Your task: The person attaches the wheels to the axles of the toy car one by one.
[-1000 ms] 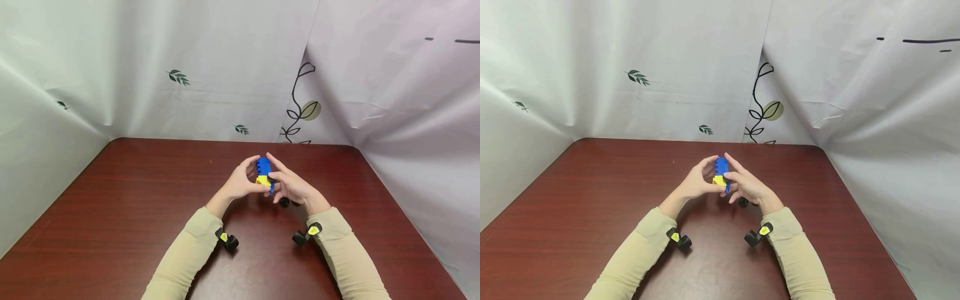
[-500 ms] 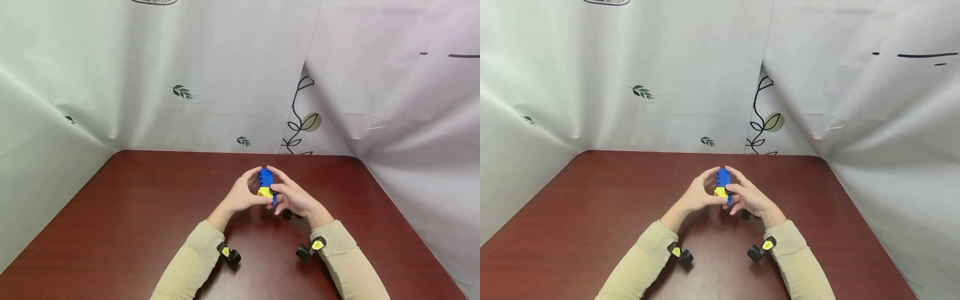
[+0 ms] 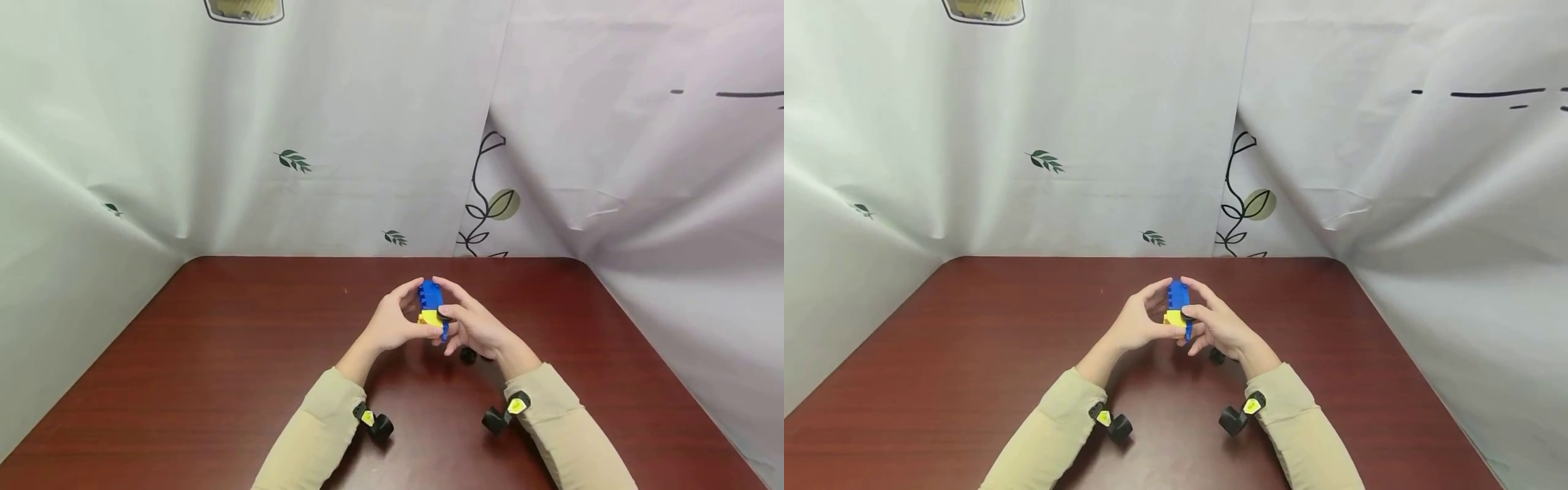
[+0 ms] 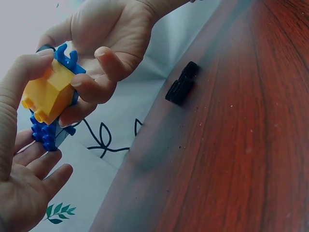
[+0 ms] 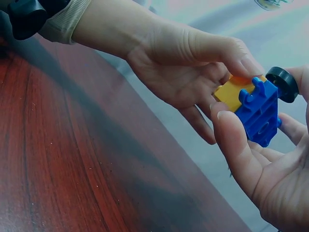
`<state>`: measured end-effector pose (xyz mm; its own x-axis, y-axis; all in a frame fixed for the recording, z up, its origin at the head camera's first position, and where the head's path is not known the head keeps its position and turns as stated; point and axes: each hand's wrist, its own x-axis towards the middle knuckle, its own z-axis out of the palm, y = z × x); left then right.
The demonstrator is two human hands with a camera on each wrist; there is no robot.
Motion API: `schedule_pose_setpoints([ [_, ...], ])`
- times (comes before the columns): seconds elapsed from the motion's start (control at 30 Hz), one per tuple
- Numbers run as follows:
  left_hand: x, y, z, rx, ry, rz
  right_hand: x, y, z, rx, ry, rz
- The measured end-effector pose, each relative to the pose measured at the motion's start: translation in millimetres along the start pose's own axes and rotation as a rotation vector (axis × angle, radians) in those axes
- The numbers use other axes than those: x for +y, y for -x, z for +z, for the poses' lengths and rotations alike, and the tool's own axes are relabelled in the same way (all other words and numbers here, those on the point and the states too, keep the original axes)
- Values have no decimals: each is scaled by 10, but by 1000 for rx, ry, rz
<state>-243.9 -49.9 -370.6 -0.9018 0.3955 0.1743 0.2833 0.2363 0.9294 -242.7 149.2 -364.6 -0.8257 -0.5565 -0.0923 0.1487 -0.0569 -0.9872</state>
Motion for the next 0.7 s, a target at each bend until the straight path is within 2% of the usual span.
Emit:
schedule_pose_setpoints([
  [0.07,-102,-44,25,7,5,9,2,13,-5,5,-3,1],
  [0.17,-148,-58,27,24,13,20,-1,14,-2,-10,-19,-7],
  [0.3,-127,-77,6,40,11,46,-29,4,1,-22,-38,-17],
  [0.47,-85,-104,-17,46,-15,96,-63,-7,13,12,-32,-27],
  [0.7,-104,-60,-31,65,-5,80,-48,15,60,-14,-37,-29],
])
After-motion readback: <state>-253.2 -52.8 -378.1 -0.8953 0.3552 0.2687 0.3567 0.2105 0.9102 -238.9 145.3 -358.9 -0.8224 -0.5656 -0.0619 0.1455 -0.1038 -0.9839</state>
